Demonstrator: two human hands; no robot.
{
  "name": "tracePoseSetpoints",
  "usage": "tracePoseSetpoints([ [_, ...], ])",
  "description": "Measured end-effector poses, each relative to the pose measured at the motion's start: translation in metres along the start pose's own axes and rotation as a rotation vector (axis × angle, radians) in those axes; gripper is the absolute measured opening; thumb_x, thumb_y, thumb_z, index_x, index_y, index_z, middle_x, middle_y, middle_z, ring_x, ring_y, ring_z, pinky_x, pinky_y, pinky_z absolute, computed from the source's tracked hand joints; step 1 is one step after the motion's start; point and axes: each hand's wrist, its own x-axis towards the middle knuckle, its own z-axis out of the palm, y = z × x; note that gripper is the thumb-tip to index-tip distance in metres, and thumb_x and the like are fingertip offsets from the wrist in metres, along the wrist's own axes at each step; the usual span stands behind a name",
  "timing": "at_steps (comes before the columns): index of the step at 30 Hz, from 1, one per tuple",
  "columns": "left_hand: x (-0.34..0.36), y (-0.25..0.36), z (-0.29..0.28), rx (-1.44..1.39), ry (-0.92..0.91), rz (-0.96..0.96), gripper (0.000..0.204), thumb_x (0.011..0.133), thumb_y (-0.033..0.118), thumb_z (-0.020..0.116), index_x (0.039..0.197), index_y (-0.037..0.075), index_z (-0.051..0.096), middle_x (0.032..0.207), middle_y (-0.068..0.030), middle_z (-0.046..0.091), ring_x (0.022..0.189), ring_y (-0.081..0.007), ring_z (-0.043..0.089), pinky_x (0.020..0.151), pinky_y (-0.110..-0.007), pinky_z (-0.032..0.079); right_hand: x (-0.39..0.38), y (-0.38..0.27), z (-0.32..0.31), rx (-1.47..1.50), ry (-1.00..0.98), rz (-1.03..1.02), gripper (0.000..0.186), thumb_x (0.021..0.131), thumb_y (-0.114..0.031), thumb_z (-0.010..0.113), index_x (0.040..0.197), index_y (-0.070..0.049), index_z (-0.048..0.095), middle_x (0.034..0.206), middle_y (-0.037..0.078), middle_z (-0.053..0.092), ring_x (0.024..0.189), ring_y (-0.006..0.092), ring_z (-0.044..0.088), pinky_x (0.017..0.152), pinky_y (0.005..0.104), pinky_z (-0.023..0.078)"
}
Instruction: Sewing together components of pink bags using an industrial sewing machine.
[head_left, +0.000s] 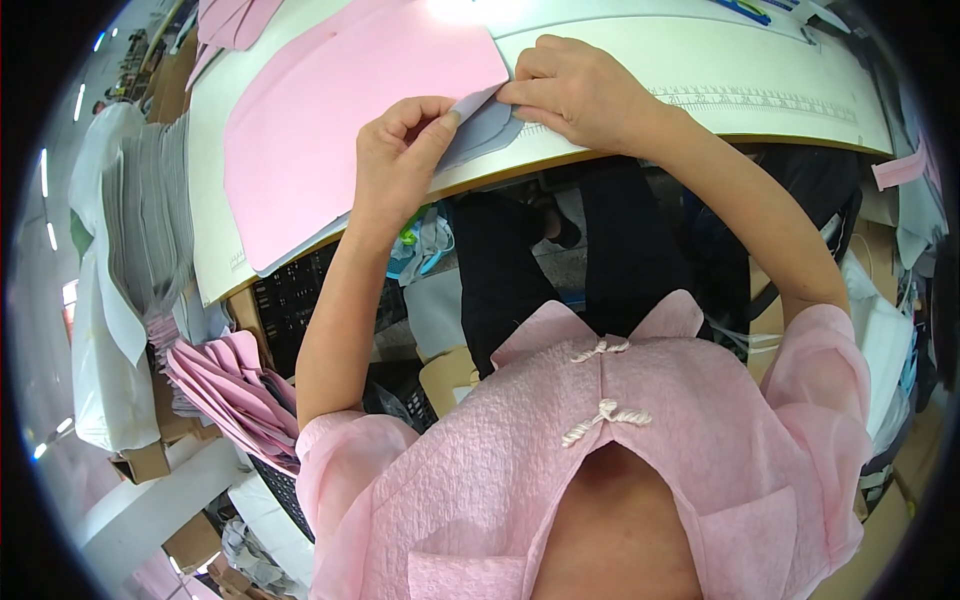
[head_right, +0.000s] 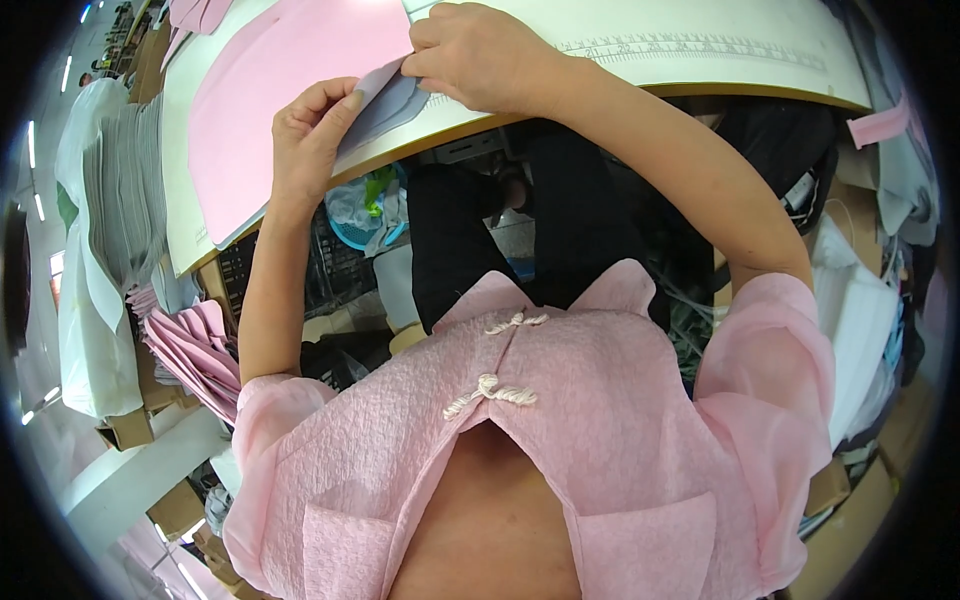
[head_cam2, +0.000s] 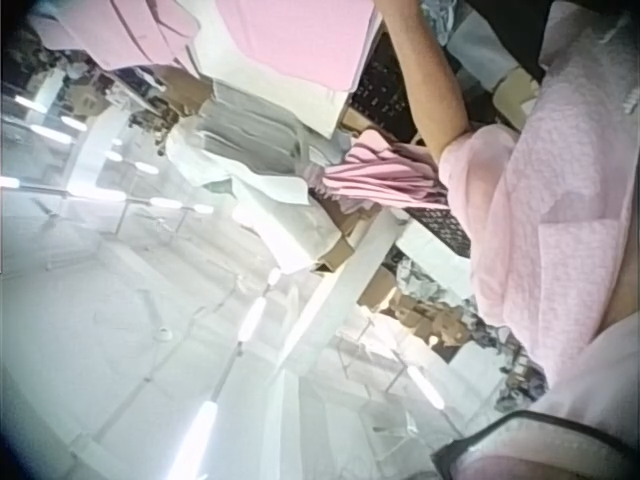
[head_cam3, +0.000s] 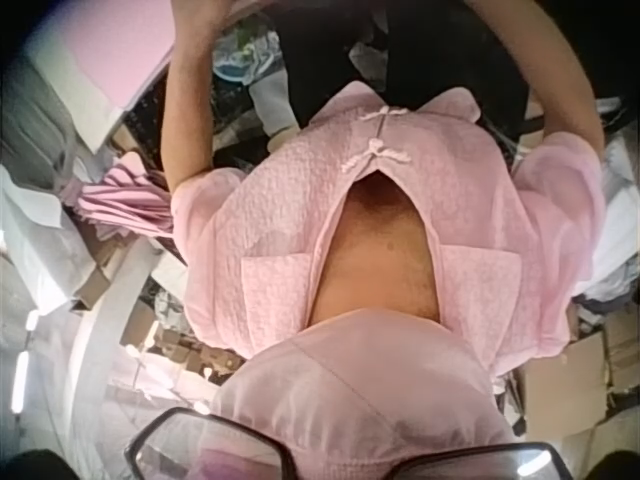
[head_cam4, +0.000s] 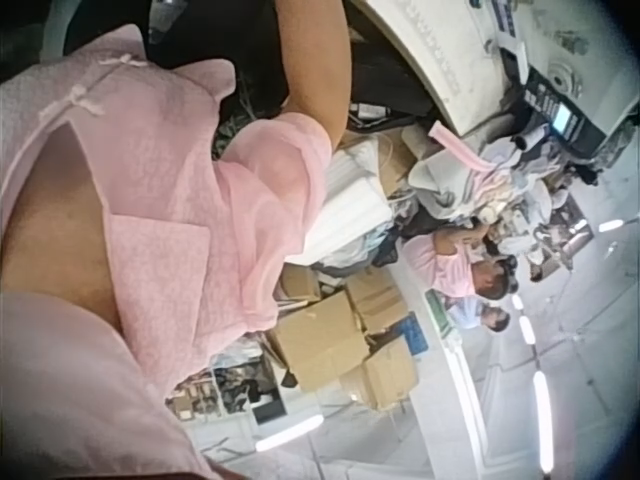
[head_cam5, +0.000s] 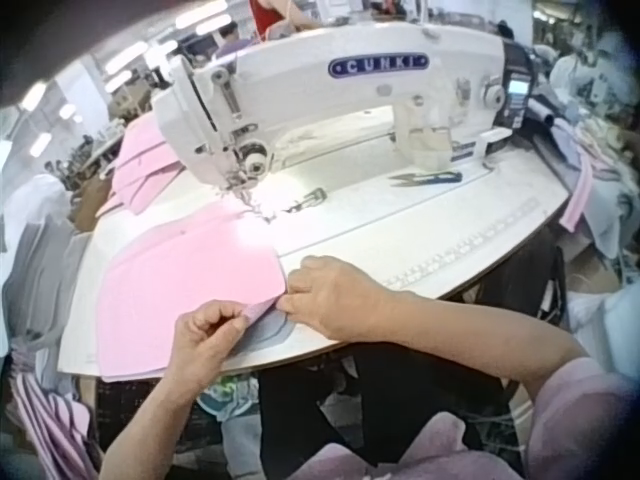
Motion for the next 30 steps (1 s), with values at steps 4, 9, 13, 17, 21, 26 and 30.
tracePoseSetpoints([
  [4, -0.004, -0.001, 0.009, 0.19, 0.126, 0.2, 0.011, 0.078, 0.007, 0.056, 0.086, 0.0, 0.058, 0.072, -0.0043, 0.059, 0.062, -0.012, 0.052, 0.06, -0.021, 0.042, 0.005, 0.001, 0.0, -0.121, 0.035, -0.115, 0.013, 0.071, -0.012, 0.061, 0.082, -0.006, 0.061, 0.073, 0.003, 0.055, 0.071, 0.017, 0.051, 0.064, 0.027, 0.045],
  [9, -0.002, -0.001, 0.012, 0.566, 0.266, 0.654, 0.018, 0.075, 0.001, 0.053, 0.091, 0.005, 0.055, 0.072, -0.0086, 0.056, 0.065, -0.0225, 0.053, 0.06, -0.029, 0.044, 0.007, 0.0, 0.004, -0.111, 0.099, -0.103, 0.012, 0.067, -0.01, 0.063, 0.079, -0.006, 0.06, 0.067, 0.004, 0.054, 0.065, 0.0181, 0.052, 0.058, 0.0279, 0.045],
  [13, 0.0, 0.001, 0.002, 0.8, 0.17, 0.892, 0.031, 0.065, -0.003, 0.053, 0.095, 0.006, 0.055, 0.074, -0.0069, 0.056, 0.068, -0.023, 0.052, 0.06, -0.032, 0.042, 0.004, 0.002, 0.006, -0.026, 0.199, -0.045, 0.01, 0.066, -0.007, 0.062, 0.076, -0.006, 0.06, 0.063, 0.004, 0.052, 0.061, 0.0184, 0.052, 0.054, 0.0282, 0.044],
  [17, -0.001, -0.004, 0.003, 0.803, 0.136, 0.823, 0.031, 0.066, 0.0, 0.054, 0.096, 0.004, 0.054, 0.078, -0.0073, 0.056, 0.071, -0.0221, 0.052, 0.063, -0.032, 0.04, 0.005, 0.003, 0.004, -0.035, 0.202, -0.043, 0.007, 0.071, -0.011, 0.057, 0.073, -0.006, 0.061, 0.065, 0.005, 0.058, 0.062, 0.0178, 0.057, 0.058, 0.0264, 0.047],
  [21, -0.007, -0.005, 0.007, 0.795, 0.139, 0.86, 0.031, 0.067, 0.005, 0.058, 0.098, 0.005, 0.054, 0.082, -0.0062, 0.056, 0.074, -0.0215, 0.052, 0.066, -0.032, 0.039, 0.004, 0.004, 0.006, -0.01, 0.197, -0.029, 0.007, 0.071, -0.012, 0.058, 0.073, -0.006, 0.061, 0.067, 0.006, 0.058, 0.063, 0.018, 0.057, 0.059, 0.0268, 0.047],
  [26, -0.008, -0.005, 0.018, 0.802, 0.293, 0.815, 0.024, 0.067, 0.009, 0.062, 0.09, 0.009, 0.056, 0.079, -0.0028, 0.055, 0.073, -0.0188, 0.051, 0.065, -0.029, 0.036, 0.003, 0.003, 0.006, 0.009, 0.225, -0.022, 0.008, 0.071, -0.012, 0.058, 0.073, -0.006, 0.061, 0.067, 0.006, 0.059, 0.062, 0.0181, 0.057, 0.057, 0.0273, 0.047],
  [30, -0.002, -0.01, 0.018, 0.847, 0.343, 0.888, 0.017, 0.066, 0.009, 0.063, 0.082, 0.011, 0.058, 0.073, -0.0002, 0.053, 0.069, -0.0157, 0.051, 0.062, -0.028, 0.034, 0.003, 0.002, 0.007, 0.019, 0.223, 0.003, 0.008, 0.072, -0.012, 0.057, 0.073, -0.006, 0.061, 0.067, 0.005, 0.059, 0.063, 0.0184, 0.057, 0.058, 0.0274, 0.047],
])
